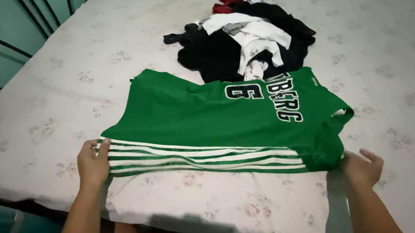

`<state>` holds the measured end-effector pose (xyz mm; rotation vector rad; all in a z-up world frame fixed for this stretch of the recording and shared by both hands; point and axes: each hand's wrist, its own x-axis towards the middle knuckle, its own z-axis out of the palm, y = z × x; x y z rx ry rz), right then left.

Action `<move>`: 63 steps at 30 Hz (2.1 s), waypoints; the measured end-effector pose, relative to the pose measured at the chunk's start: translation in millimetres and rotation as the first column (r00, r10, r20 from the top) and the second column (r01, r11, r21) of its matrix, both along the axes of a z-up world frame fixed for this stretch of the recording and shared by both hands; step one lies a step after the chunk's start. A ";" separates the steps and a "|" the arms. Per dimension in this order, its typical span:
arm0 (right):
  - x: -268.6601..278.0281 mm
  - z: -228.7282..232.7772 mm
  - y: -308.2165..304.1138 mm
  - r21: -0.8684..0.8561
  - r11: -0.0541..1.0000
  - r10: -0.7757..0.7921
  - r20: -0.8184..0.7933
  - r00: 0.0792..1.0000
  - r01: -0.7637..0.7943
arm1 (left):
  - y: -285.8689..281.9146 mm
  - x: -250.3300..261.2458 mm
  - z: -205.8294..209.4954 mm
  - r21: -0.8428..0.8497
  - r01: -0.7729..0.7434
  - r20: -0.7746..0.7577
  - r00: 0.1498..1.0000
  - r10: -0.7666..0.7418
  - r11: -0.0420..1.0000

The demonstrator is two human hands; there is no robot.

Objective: Picking up a pile of clothes from a shelf and folding a green jersey on a bed.

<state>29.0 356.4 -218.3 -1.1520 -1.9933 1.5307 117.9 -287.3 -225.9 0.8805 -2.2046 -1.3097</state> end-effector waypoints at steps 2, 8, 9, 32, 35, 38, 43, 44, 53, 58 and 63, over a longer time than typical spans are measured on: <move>7.8 11.4 -6.6 0.172 0.981 0.105 -0.112 0.988 -0.085 | -0.2 2.9 -0.7 -0.071 0.042 -0.105 0.993 -0.050 0.997; 11.0 29.5 -21.8 0.213 0.890 0.366 0.196 0.910 -0.404 | 10.3 6.5 5.8 -0.021 0.035 -0.045 0.998 -0.036 0.999; 11.1 32.0 -25.5 0.214 0.889 0.367 0.193 0.910 -0.405 | 10.7 6.0 6.9 -0.022 0.033 -0.048 0.998 -0.034 0.999; 11.8 26.7 1.7 0.027 0.816 0.533 0.355 0.768 -0.578 | 15.7 30.8 28.9 -0.131 0.033 -0.097 0.994 -0.046 0.991; 14.0 13.9 22.0 -0.097 0.771 0.575 0.532 0.622 -0.629 | 14.6 45.5 11.7 -0.146 0.044 0.020 0.999 -0.041 0.988; -0.9 -16.1 45.7 -0.007 0.456 0.551 0.788 0.276 -0.890 | 28.1 64.9 31.3 -0.227 0.076 0.085 0.995 -0.058 0.971; -8.6 -20.3 44.6 -0.061 0.465 0.601 0.755 0.264 -0.883 | 16.6 63.6 29.3 -0.274 0.078 0.334 0.942 0.019 0.959; -10.4 -19.2 44.9 -0.071 0.469 0.617 0.740 0.269 -0.880 | 16.9 61.1 28.9 -0.285 0.099 0.377 0.926 0.017 0.953; -27.7 19.1 70.4 -0.240 0.712 0.698 0.343 0.629 -0.660 | 156.7 -33.9 91.4 -0.572 0.467 0.304 0.885 -0.354 0.675; -46.9 47.0 44.4 -0.501 0.781 0.423 -0.016 0.906 -0.373 | 302.4 -112.0 37.2 -0.589 0.688 0.123 0.594 -0.795 0.423; -67.0 58.8 40.2 -0.713 0.696 0.058 -0.055 0.997 -0.079 | 425.4 -165.0 -17.0 -0.734 0.651 0.136 0.418 -0.898 0.192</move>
